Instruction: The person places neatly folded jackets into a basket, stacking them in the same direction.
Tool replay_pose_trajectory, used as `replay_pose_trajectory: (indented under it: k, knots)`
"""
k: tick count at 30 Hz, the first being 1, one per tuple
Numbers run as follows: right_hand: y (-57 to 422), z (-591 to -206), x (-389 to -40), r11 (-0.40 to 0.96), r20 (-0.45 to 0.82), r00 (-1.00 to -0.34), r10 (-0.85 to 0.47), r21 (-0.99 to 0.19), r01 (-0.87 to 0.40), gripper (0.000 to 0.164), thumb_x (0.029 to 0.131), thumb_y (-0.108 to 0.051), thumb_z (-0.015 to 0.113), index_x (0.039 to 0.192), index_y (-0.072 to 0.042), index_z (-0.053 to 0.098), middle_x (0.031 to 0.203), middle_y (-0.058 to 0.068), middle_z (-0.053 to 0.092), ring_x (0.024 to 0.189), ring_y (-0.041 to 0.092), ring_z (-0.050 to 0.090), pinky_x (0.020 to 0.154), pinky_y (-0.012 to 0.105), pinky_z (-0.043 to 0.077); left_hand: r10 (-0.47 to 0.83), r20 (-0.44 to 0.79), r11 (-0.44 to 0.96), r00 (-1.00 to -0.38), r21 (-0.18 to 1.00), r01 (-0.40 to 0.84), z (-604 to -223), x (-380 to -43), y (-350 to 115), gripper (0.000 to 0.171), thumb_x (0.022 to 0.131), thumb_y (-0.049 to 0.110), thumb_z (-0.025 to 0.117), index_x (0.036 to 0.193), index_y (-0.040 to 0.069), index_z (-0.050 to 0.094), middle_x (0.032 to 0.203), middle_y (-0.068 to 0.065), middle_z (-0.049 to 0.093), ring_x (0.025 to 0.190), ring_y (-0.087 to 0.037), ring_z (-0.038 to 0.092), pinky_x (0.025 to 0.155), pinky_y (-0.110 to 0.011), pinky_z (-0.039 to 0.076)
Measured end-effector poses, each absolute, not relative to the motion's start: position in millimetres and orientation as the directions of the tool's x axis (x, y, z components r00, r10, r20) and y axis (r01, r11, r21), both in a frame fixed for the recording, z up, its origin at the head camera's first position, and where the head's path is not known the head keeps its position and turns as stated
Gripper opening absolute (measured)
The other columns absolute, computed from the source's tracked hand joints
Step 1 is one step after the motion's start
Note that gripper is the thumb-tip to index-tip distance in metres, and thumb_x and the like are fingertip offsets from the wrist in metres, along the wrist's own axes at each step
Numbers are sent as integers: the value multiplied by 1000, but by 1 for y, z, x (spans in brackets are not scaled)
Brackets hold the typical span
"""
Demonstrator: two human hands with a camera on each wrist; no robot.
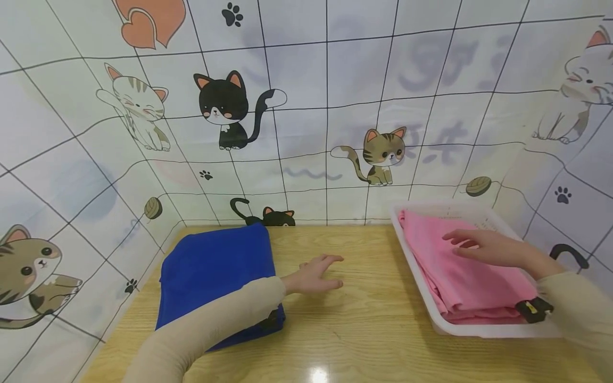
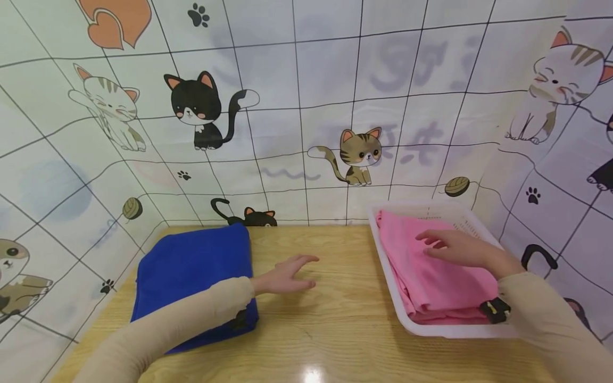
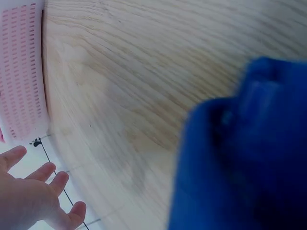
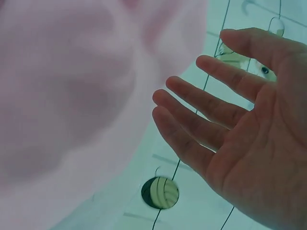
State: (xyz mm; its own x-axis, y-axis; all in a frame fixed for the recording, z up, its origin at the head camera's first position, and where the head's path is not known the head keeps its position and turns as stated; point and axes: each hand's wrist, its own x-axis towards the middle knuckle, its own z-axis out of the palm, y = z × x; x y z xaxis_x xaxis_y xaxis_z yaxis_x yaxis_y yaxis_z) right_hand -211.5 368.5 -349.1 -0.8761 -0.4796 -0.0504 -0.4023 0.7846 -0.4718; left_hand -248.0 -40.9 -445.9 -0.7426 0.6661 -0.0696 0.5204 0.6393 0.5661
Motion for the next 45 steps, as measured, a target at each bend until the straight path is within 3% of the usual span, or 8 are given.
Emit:
replay_pose_trajectory:
  k: [5,14,27,32,36,40,45]
  knots:
    - [353,-345,-206,754,-13,-859,-512,-485,-443,43,97,-18,61,133,3,51,129,22,56,109,38,58,83,40,51,650,-82,645,-756,585,492,-448,-248,-55,61,95,38,58,148,16,37,148,-13,36,133,-33,36,98,-66,28]
    - [310,-340,-199,709,113,-809,-577,-422,-565,40,95,-16,62,133,-2,56,128,14,58,108,35,58,85,53,48,629,-73,635,-774,623,457,-447,-248,-75,62,95,37,59,148,14,36,147,-13,36,133,-31,37,100,-62,31]
    - [284,-346,-206,681,79,-787,-612,-454,-575,41,97,-18,60,134,-1,54,129,19,56,111,35,57,87,52,47,583,-86,648,-808,649,398,-443,-254,-97,61,95,34,59,148,12,36,148,-17,35,133,-33,37,102,-52,36]
    - [276,-349,-209,677,53,-783,-619,-468,-568,43,97,-22,60,135,-2,54,124,15,58,97,23,57,82,43,48,543,-85,667,-835,648,368,-439,-255,-109,61,95,35,58,148,16,36,149,-15,34,135,-34,34,104,-60,28]
    - [270,-350,-211,655,44,-772,-634,-498,-567,43,98,-23,58,137,-4,53,127,13,57,97,16,54,80,39,47,542,-53,654,-839,653,382,-438,-256,-116,60,96,33,58,147,12,37,148,-14,38,134,-33,35,104,-57,30]
    - [262,-349,-212,613,33,-749,-661,-552,-566,44,100,-22,55,138,-1,50,134,19,53,110,24,57,88,50,47,550,-25,628,-835,672,393,-438,-258,-121,61,96,31,60,147,7,37,147,-13,39,133,-36,37,103,-53,34]
    - [253,-349,-217,599,4,-741,-671,-587,-545,46,101,-24,54,140,-1,47,134,19,53,112,32,57,91,56,45,537,-3,617,-844,684,390,-434,-259,-129,62,96,32,60,148,9,36,148,-11,39,133,-37,37,103,-52,35]
